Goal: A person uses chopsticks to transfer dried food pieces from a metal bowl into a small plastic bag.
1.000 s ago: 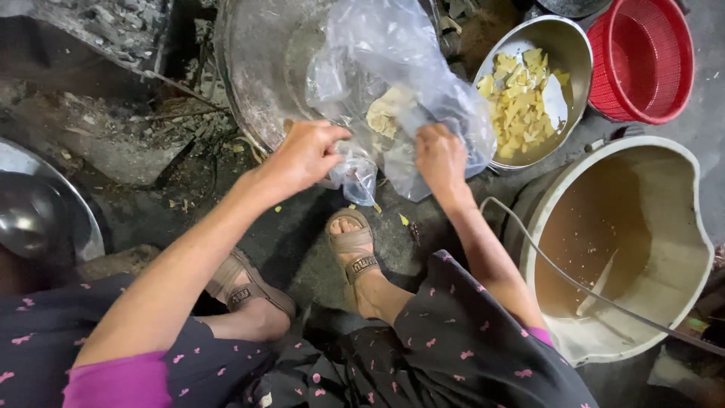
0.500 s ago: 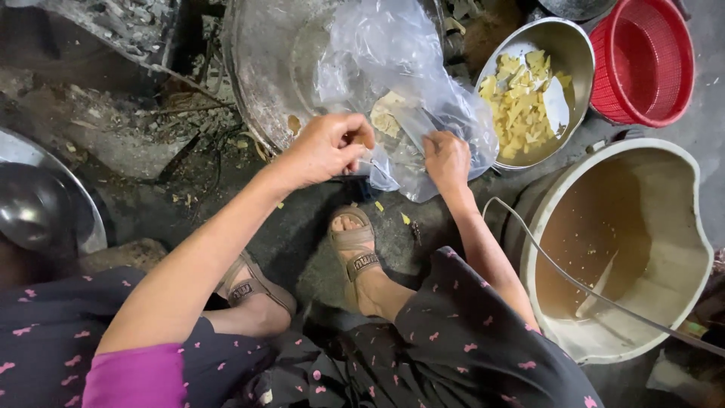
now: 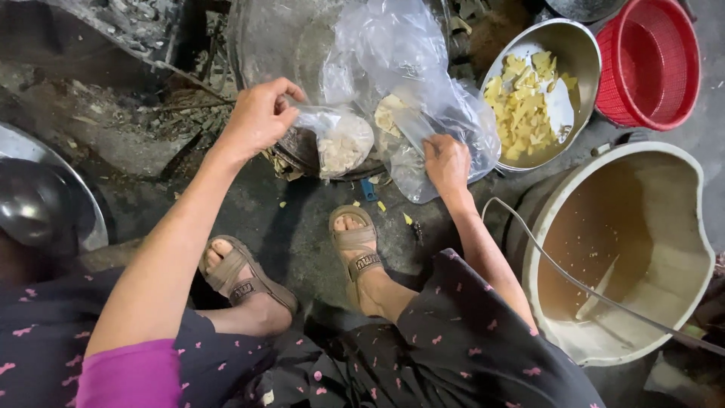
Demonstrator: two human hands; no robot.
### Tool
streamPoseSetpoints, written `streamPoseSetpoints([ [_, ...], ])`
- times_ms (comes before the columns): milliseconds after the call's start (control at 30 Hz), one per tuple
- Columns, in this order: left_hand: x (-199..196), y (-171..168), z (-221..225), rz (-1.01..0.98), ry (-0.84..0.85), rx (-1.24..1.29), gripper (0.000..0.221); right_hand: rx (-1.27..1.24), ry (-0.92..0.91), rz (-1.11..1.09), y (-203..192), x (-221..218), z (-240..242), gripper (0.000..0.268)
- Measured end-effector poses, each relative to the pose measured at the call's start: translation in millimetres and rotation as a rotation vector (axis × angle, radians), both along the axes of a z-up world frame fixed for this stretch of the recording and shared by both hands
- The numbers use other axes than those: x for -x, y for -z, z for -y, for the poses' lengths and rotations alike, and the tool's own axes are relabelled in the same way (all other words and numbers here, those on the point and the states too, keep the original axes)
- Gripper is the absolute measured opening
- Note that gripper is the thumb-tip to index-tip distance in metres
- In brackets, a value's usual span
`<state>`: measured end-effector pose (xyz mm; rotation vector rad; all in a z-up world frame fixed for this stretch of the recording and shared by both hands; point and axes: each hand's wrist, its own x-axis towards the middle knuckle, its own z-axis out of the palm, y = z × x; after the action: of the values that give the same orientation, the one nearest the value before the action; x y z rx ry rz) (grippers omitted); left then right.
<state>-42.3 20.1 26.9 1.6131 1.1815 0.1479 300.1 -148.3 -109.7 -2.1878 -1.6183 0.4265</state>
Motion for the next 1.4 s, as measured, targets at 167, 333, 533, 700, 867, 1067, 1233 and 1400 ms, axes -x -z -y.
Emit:
streamPoseSetpoints([
  [167,-13,-2,-3,-0.048,-0.018,0.011,0.018,0.032,0.019,-0.015,-8,5,1,0.014],
  [333,-17,62,-4,-0.08,0.162,-0.268,0.022,-0.03,-0.006,0.009,15,4,2,0.01],
  [533,-3,1,25,0.034,0.234,-0.354,0.006,-0.021,0.023,-0.001,22,-2,4,0.008],
  [700,37,-79,29,0.089,0.247,-0.25,0.005,-0.043,0.003,0.009,25,-13,5,0.007],
  [867,103,-79,43,0.231,-0.363,0.011,0.013,-0.069,0.047,0.017,28,-9,5,0.008],
  [1067,153,-51,57,0.232,-0.6,-0.044,0.01,-0.088,0.04,-0.012,19,-4,1,0.005],
  [1233,170,-34,64,0.267,-0.805,-0.021,0.009,-0.069,0.055,0.009,22,-4,2,0.006],
  [1400,152,-43,54,0.378,-1.166,0.27,0.021,-0.014,-0.029,-0.048,2,0,-1,0.021],
])
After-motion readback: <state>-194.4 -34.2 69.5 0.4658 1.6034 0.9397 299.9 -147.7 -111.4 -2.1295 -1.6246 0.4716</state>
